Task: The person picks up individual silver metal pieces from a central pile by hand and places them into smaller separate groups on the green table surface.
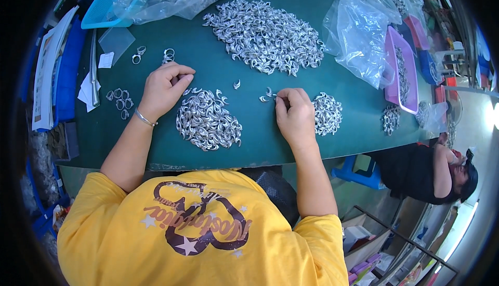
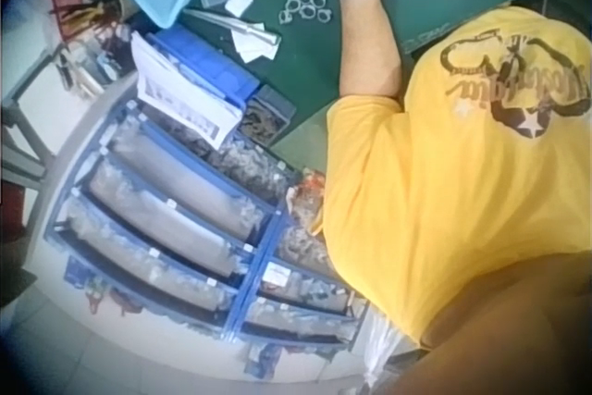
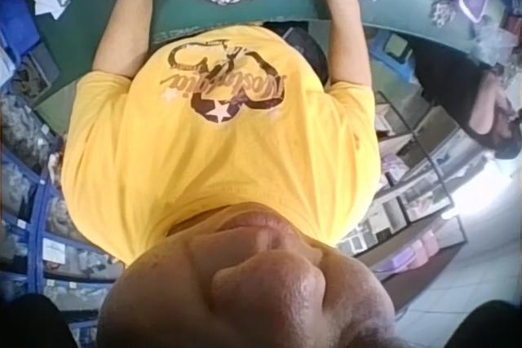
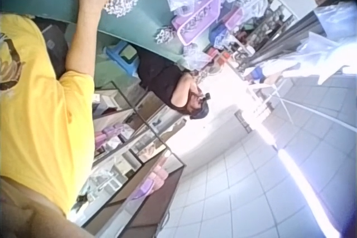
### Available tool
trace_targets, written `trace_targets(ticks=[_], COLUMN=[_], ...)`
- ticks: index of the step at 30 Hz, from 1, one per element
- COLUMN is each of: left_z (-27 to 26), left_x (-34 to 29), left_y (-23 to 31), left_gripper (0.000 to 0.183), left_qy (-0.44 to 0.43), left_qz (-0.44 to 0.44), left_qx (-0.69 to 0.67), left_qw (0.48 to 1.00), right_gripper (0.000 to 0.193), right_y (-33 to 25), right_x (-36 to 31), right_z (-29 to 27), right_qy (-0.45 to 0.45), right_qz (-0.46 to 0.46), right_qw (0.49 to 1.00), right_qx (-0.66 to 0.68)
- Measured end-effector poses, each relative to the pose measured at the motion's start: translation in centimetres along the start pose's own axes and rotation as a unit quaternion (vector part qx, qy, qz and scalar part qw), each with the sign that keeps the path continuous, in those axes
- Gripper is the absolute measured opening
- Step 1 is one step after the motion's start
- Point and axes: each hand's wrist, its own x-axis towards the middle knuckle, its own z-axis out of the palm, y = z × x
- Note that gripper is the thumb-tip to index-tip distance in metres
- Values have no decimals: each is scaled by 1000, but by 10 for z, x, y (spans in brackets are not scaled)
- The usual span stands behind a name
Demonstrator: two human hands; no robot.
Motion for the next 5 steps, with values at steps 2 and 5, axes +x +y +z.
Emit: trace_targets(ticks=[2, 5], left_z=[0, -1], left_x=[0, 0], left_y=[0, -2], left_gripper=[12, 13], left_qy=[0, -1], left_qz=[1, 3], left_qx=[0, 4], left_qw=[1000, 1000], right_gripper=[8, 10], right_y=[1, 2], right_x=[1, 1], right_z=[-2, -9], right_qy=[-10, -38], right_qz=[-27, -21], right_qw=[999, 999], right_qx=[-16, -17])
